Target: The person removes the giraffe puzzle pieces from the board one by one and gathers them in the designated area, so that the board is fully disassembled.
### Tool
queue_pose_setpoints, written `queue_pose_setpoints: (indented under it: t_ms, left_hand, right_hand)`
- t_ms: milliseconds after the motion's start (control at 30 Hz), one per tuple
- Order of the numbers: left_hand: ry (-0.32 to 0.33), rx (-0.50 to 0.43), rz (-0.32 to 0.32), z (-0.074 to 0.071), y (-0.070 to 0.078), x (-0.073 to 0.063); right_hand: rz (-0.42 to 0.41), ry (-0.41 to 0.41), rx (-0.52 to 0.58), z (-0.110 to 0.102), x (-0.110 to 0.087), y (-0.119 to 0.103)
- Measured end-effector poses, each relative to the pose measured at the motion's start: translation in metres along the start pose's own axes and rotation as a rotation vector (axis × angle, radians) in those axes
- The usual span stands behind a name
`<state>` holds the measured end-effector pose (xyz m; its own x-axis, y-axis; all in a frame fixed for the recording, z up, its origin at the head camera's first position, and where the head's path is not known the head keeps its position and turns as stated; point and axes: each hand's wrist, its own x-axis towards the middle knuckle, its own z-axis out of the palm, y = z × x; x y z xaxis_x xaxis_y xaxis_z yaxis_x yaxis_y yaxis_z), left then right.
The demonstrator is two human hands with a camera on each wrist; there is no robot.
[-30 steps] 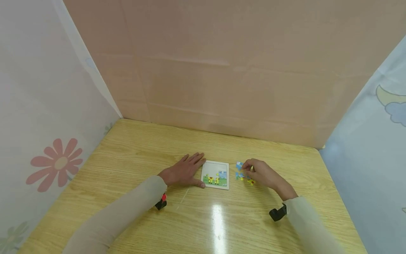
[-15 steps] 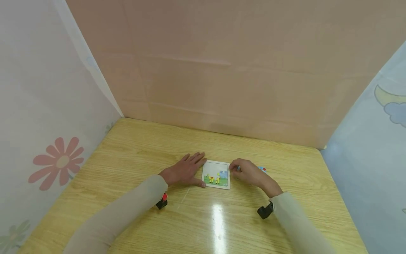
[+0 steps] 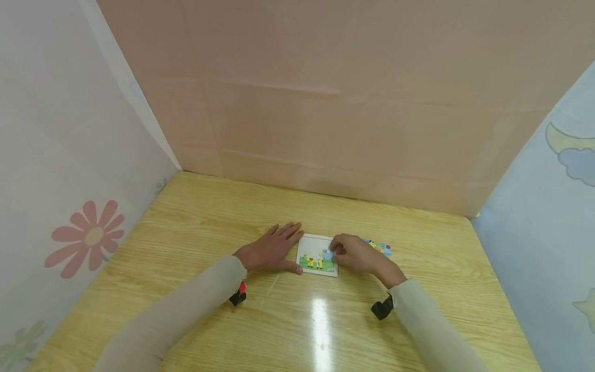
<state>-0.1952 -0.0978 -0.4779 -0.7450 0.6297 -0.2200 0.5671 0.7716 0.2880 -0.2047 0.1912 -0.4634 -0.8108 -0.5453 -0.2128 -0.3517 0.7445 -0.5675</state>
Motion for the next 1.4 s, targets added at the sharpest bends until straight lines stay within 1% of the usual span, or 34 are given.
queue_pose_setpoints:
  t_ms: [267, 567, 800, 1067, 1267, 1400]
  left_hand:
    - [-0.003, 0.007, -0.004, 0.0007, -0.0008, 0.0014]
    - [0.002, 0.009, 0.015, 0.0009, -0.0006, 0.0006]
    - [0.005, 0.006, 0.016, 0.0003, 0.0002, 0.0]
    - [0.005, 0.006, 0.013, 0.0021, -0.0011, 0.0012]
    - [0.008, 0.011, 0.011, 0.0025, -0.0014, 0.0013]
    - [0.015, 0.005, 0.009, 0.0036, -0.0021, 0.0016]
  right_hand:
    - [0.074, -0.03, 0.017, -0.0009, -0.0004, -0.0076]
    - [0.063, -0.007, 0.052, 0.0003, 0.0009, -0.0086]
    - [0.007, -0.008, 0.053, 0.0031, 0.0013, -0.006]
    - [-0.043, -0.054, 0.012, 0.0039, 0.0011, -0.0042]
    - [-0.059, -0.044, -0.004, 0.003, -0.0009, -0.0047]
    - [-0.103, -0.046, -0.01, 0.0015, -0.0022, -0.0061]
